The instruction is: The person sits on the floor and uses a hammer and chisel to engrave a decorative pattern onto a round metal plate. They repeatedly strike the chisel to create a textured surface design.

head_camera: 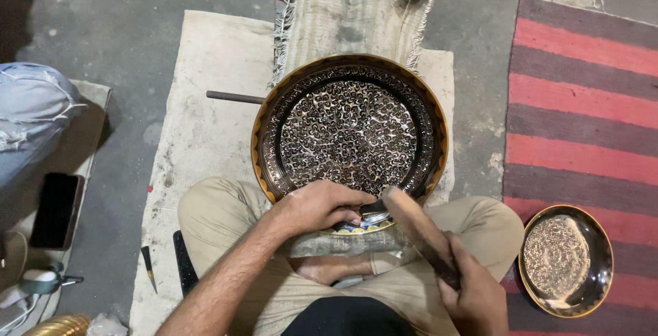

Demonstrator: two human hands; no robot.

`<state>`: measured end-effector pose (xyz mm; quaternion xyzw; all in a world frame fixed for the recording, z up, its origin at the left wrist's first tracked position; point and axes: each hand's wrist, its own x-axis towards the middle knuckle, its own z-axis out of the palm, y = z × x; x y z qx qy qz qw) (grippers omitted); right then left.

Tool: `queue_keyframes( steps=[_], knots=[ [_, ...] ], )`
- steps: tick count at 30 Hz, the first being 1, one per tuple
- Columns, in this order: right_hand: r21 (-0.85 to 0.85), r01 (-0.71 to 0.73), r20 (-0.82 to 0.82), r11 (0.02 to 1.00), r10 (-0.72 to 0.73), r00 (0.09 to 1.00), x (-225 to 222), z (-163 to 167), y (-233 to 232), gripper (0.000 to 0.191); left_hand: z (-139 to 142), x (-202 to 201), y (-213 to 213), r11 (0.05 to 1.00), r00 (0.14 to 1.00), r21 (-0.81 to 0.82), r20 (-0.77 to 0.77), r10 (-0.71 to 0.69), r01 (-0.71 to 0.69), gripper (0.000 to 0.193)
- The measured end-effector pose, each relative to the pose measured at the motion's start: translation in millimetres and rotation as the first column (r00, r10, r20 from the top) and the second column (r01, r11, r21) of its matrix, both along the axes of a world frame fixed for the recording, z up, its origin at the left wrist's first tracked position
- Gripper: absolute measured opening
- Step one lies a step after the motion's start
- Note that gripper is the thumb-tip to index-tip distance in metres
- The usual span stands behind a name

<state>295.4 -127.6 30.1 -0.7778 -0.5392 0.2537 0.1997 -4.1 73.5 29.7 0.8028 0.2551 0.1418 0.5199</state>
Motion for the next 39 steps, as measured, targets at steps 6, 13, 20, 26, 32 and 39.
queue_keyframes(
  steps=[6, 13, 20, 26, 32, 39],
  knots=[
    [0.022, 0.002, 0.068, 1.0, -0.003, 0.998, 8.3, -5.8, -2.7, 0.073, -0.3, -2.4, -0.4, 1.0, 1.0, -0.006, 0.014, -0.002, 0.002, 0.044],
    [0.026, 0.03, 0.128, 0.999, -0.033, 0.991, 8.9, -0.8, -3.1, 0.079, -0.7, 1.0, -2.4, 0.997, 0.998, -0.07, -0.061, 0.019, -0.024, 0.044],
    [0.056, 0.035, 0.112, 0.998, -0.041, 0.993, 6.9, 7.4, -4.9, 0.077, -0.3, 2.9, -4.2, 0.999, 0.999, 0.017, -0.02, 0.043, -0.042, 0.042],
    [-0.133, 0.324, 0.067, 0.937, -0.317, 0.946, -7.7, 2.7, -5.7, 0.068, 2.0, 2.5, -4.8, 0.999, 0.999, 0.02, -0.009, 0.034, -0.033, 0.041],
    [0.118, 0.043, 0.107, 0.992, -0.056, 0.993, -2.0, 11.4, -1.4, 0.071, 5.4, 0.2, -4.2, 0.999, 1.0, 0.036, 0.005, 0.011, -0.011, 0.041],
    [-0.074, -0.003, 0.279, 0.997, 0.023, 0.96, 6.6, 20.4, 1.9, 0.074, 1.8, 5.7, -8.0, 0.999, 0.999, -0.033, 0.034, 0.023, -0.022, 0.043]
  ],
)
